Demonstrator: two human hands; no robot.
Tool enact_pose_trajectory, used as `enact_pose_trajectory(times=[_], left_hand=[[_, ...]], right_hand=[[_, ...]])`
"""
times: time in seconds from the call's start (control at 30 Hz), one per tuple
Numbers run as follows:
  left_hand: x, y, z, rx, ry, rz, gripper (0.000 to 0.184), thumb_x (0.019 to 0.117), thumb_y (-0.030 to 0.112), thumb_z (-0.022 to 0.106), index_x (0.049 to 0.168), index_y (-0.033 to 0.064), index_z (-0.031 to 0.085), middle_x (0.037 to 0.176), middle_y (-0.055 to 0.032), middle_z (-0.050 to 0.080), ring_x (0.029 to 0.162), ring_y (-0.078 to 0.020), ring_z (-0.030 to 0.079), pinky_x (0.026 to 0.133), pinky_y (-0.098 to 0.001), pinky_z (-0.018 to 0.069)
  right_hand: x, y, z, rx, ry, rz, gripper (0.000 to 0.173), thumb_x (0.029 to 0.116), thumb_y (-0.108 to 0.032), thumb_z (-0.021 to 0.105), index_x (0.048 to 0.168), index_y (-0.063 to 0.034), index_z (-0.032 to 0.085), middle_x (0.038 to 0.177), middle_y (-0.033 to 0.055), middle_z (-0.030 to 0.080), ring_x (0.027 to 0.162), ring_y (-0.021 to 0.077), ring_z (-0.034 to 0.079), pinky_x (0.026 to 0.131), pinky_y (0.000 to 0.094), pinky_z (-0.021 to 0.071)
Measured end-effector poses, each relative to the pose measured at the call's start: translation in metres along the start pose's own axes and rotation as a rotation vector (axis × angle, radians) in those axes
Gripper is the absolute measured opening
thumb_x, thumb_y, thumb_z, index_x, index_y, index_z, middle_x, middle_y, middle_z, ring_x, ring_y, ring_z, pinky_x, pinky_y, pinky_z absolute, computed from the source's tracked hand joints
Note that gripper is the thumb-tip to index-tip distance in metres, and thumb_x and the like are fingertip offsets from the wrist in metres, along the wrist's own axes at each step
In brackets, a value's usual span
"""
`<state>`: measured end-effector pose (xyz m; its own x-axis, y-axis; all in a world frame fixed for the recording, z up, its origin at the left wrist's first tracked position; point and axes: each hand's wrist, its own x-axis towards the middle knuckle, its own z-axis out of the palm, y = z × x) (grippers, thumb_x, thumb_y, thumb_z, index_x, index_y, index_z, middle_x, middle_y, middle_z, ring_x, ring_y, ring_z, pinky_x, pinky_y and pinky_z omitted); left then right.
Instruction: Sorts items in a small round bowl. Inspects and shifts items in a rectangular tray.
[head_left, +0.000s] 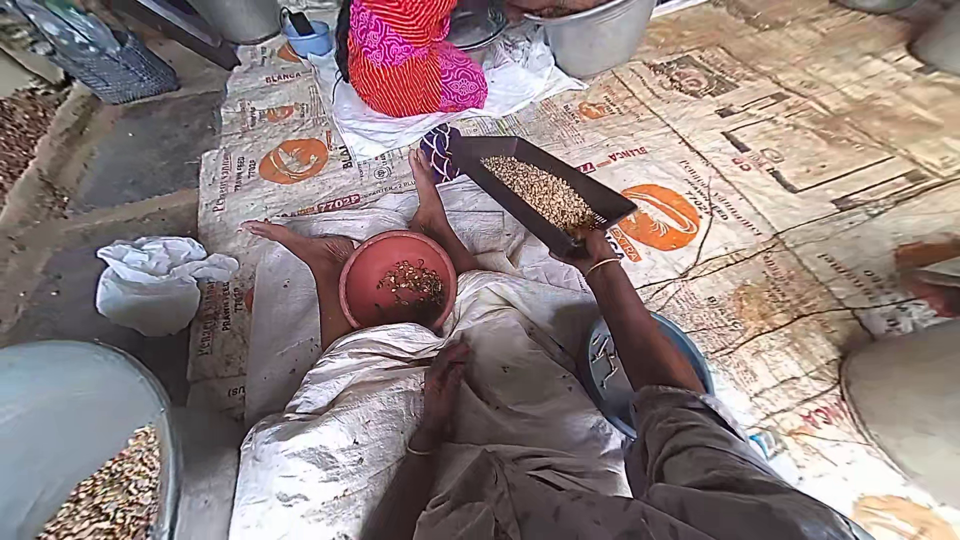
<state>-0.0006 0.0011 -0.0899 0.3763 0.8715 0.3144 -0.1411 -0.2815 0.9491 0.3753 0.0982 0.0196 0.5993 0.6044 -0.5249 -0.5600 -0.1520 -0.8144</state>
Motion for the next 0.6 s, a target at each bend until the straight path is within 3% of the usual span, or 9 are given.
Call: enact_pose_trajectory(times=[0.1, 0.17, 0.23, 0.3, 0.37, 0.43, 0.47, 0.53, 0.6], left_hand=[[0.000, 0.016, -0.009, -0.139, -0.014, -0.168, 0.073, 0.1087, 0.046, 0.037, 0.143, -0.0184, 0.042, 0.138, -0.0238, 0.062, 0.128, -0.0268, 0.062, 0.109, -0.0416, 0.0507], [0.003, 0.030, -0.013, -0.302, 0.016, -0.324, 0.072, 0.1087, 0.043, 0.019, 0.150, -0.0144, 0.033, 0.146, -0.0238, 0.056, 0.132, -0.0266, 0.060, 0.110, -0.0404, 0.0494], [0.013, 0.053, -0.021, -0.516, 0.056, -0.449, 0.079, 0.1062, 0.043, -0.007, 0.153, -0.0084, 0.031, 0.149, -0.0215, 0.053, 0.134, -0.0249, 0.058, 0.111, -0.0371, 0.0472], [0.019, 0.067, -0.032, -0.770, 0.091, -0.504, 0.100, 0.0992, 0.062, -0.014, 0.151, -0.0054, 0.038, 0.148, -0.0219, 0.056, 0.133, -0.0283, 0.059, 0.111, -0.0391, 0.0479], [0.017, 0.078, -0.048, -0.899, 0.107, -0.481, 0.107, 0.0941, 0.076, -0.006, 0.149, -0.0007, 0.044, 0.144, -0.0212, 0.059, 0.132, -0.0327, 0.060, 0.111, -0.0470, 0.0482], [0.003, 0.102, -0.056, -0.852, 0.236, -0.427, 0.096, 0.0949, 0.079, 0.001, 0.136, 0.0125, 0.057, 0.125, -0.0115, 0.071, 0.113, -0.0273, 0.070, 0.095, -0.0474, 0.0583], [-0.013, 0.110, -0.061, -0.865, 0.269, -0.371, 0.084, 0.0991, 0.075, 0.008, 0.131, 0.0192, 0.062, 0.120, -0.0056, 0.073, 0.108, -0.0218, 0.071, 0.089, -0.0436, 0.0608], [-0.060, 0.122, -0.066, -0.953, 0.232, -0.251, 0.061, 0.1047, 0.062, 0.031, 0.124, 0.0185, 0.068, 0.117, -0.0050, 0.075, 0.106, -0.0191, 0.072, 0.089, -0.0413, 0.0618], [-0.097, 0.145, -0.071, -0.922, 0.290, -0.234, 0.032, 0.0945, 0.043, 0.062, 0.107, 0.0157, 0.075, 0.103, -0.0048, 0.078, 0.094, -0.0159, 0.075, 0.081, -0.0370, 0.0635]], right_hand=[[-0.066, 0.010, -0.048, -0.098, 0.039, -0.037, 0.025, 0.0972, -0.013, 0.051, 0.120, -0.0033, 0.051, 0.094, 0.0146, 0.061, 0.077, 0.0266, 0.066, 0.067, 0.0488, 0.0603], [-0.115, 0.015, -0.081, -0.134, 0.003, -0.055, 0.022, 0.0951, -0.008, 0.052, 0.116, -0.0023, 0.054, 0.085, 0.0122, 0.060, 0.069, 0.0241, 0.064, 0.064, 0.0456, 0.0599], [-0.168, 0.021, -0.109, -0.165, -0.052, -0.056, 0.011, 0.0933, -0.001, 0.052, 0.104, -0.0035, 0.054, 0.076, 0.0082, 0.062, 0.064, 0.0200, 0.066, 0.061, 0.0401, 0.0619], [-0.216, 0.034, -0.142, -0.178, -0.083, -0.045, 0.020, 0.0835, 0.006, 0.053, 0.102, -0.0027, 0.053, 0.077, 0.0082, 0.064, 0.065, 0.0190, 0.068, 0.059, 0.0383, 0.0624], [-0.257, 0.049, -0.172, -0.188, -0.114, -0.048, 0.034, 0.0751, 0.009, 0.053, 0.106, -0.0047, 0.051, 0.082, 0.0062, 0.067, 0.068, 0.0157, 0.070, 0.060, 0.0351, 0.0634], [-0.288, 0.063, -0.194, -0.224, -0.120, -0.038, 0.037, 0.0708, 0.007, 0.054, 0.104, -0.0083, 0.053, 0.082, 0.0014, 0.068, 0.069, 0.0097, 0.069, 0.061, 0.0287, 0.0605], [-0.298, 0.069, -0.205, -0.234, -0.121, -0.020, 0.036, 0.0704, 0.006, 0.055, 0.103, -0.0089, 0.053, 0.081, 0.0005, 0.068, 0.069, 0.0088, 0.069, 0.060, 0.0279, 0.0599], [-0.301, 0.080, -0.226, -0.209, -0.141, 0.040, 0.034, 0.0705, 0.004, 0.056, 0.102, -0.0088, 0.052, 0.079, 0.0021, 0.068, 0.069, 0.0108, 0.069, 0.059, 0.0297, 0.0603], [-0.279, 0.090, -0.233, -0.154, -0.202, 0.067, 0.032, 0.0706, 0.002, 0.057, 0.101, -0.0094, 0.054, 0.079, 0.0033, 0.069, 0.070, 0.0126, 0.070, 0.061, 0.0322, 0.0613]])
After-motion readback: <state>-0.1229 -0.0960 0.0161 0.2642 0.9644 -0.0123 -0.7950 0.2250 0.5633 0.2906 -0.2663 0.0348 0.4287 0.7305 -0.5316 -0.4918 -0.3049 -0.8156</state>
